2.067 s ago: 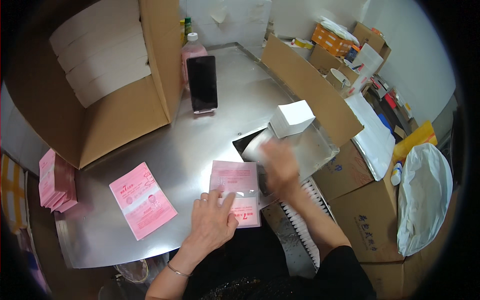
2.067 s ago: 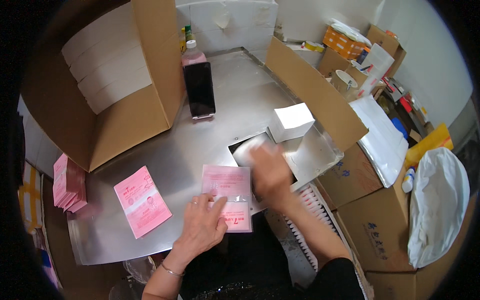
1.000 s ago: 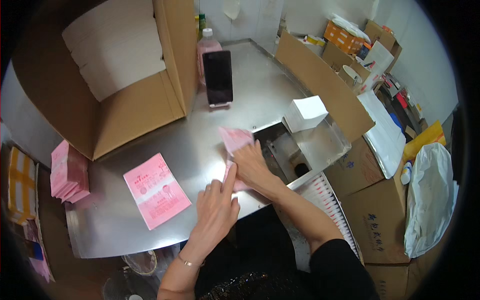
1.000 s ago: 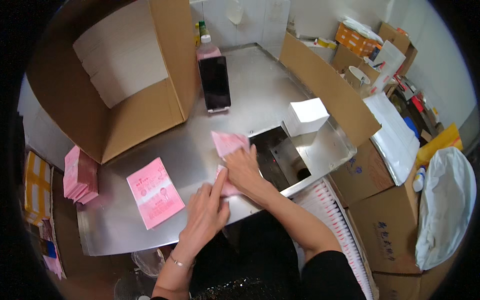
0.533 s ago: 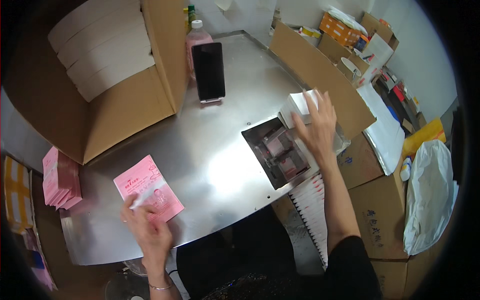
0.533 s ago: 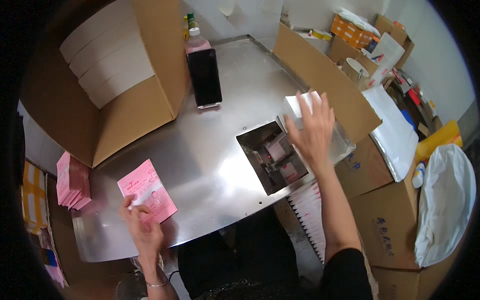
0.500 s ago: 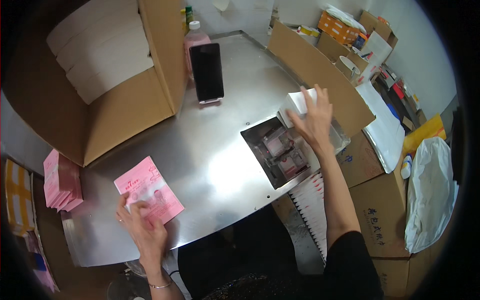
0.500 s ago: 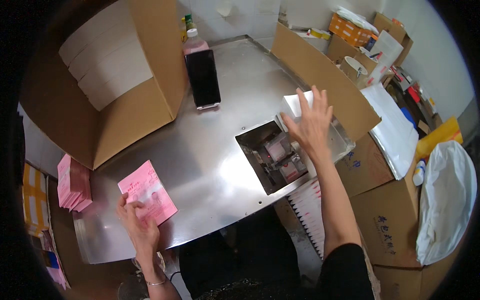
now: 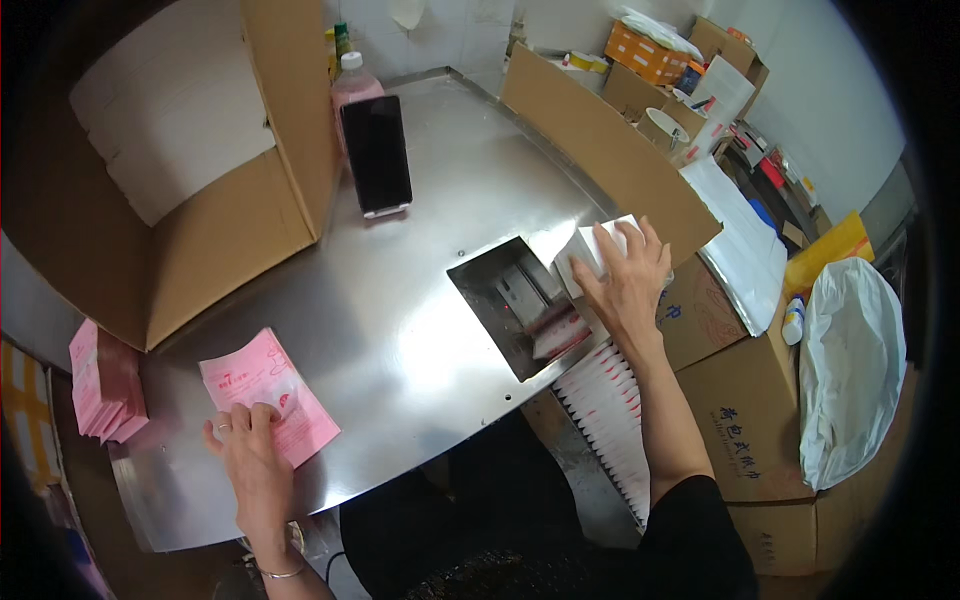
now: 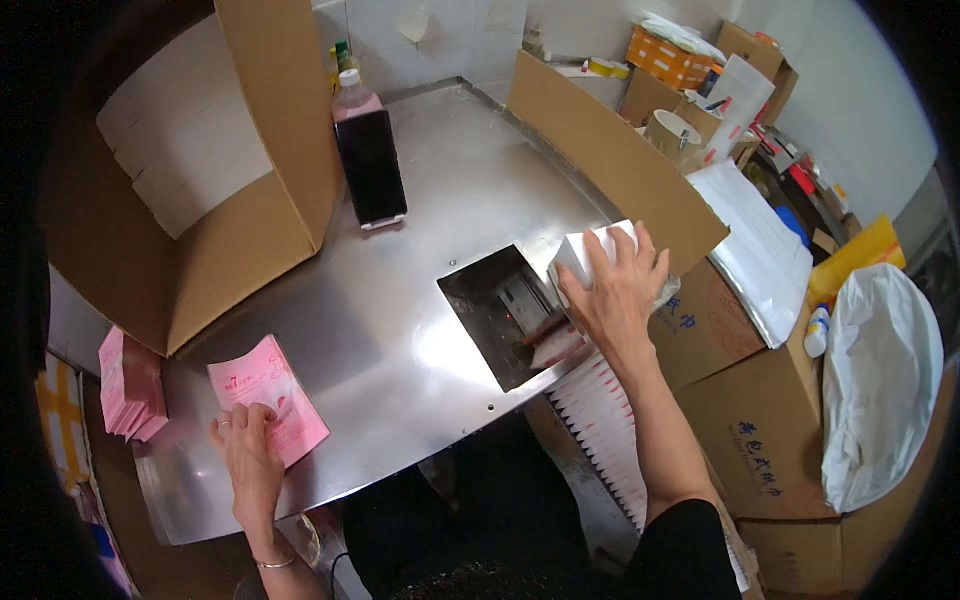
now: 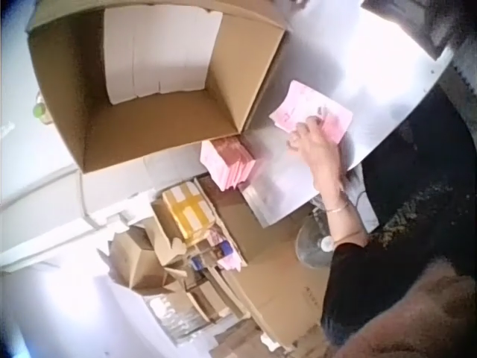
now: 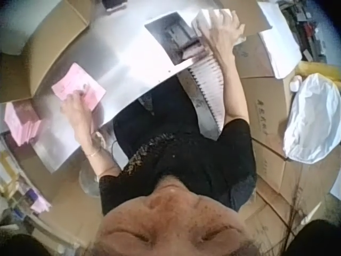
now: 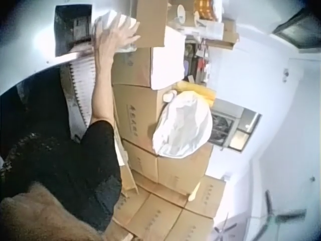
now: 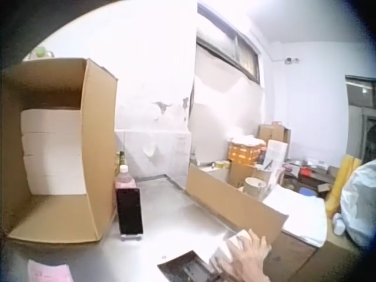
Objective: Manually inserting pink packets into white cardboard boxes and organizing them on a metal workspace.
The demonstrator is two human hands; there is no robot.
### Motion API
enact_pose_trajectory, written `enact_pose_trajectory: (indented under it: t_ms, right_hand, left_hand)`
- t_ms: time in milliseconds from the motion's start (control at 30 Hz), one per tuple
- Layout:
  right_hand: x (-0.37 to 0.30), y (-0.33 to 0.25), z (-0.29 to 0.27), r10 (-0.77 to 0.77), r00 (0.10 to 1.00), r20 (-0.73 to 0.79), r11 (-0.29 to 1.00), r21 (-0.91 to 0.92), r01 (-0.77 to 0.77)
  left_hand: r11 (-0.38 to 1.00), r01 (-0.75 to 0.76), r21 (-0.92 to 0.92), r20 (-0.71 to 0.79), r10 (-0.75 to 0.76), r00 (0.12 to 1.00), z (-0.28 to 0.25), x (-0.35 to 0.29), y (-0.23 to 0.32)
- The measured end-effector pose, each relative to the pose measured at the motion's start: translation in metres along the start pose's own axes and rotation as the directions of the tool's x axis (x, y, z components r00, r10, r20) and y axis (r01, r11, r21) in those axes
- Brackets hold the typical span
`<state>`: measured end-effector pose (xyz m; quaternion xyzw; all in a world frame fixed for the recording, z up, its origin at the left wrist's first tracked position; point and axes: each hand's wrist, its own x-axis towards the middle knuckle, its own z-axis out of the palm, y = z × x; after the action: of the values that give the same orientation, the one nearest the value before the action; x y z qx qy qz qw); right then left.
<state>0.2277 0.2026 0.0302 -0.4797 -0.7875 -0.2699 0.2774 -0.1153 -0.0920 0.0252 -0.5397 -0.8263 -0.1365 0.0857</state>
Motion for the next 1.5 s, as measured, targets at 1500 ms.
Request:
enact_pose_trajectory:
  t_ms: [1500]
  right_hand:
    - [-0.062,-0.129,-0.036,-0.454,0.877,-0.159,0.375,0.858,0.350]
  left_hand:
    - [0.923,-0.303,-0.237,-0.110,0.285,0.952,0.056,0.019,0.116]
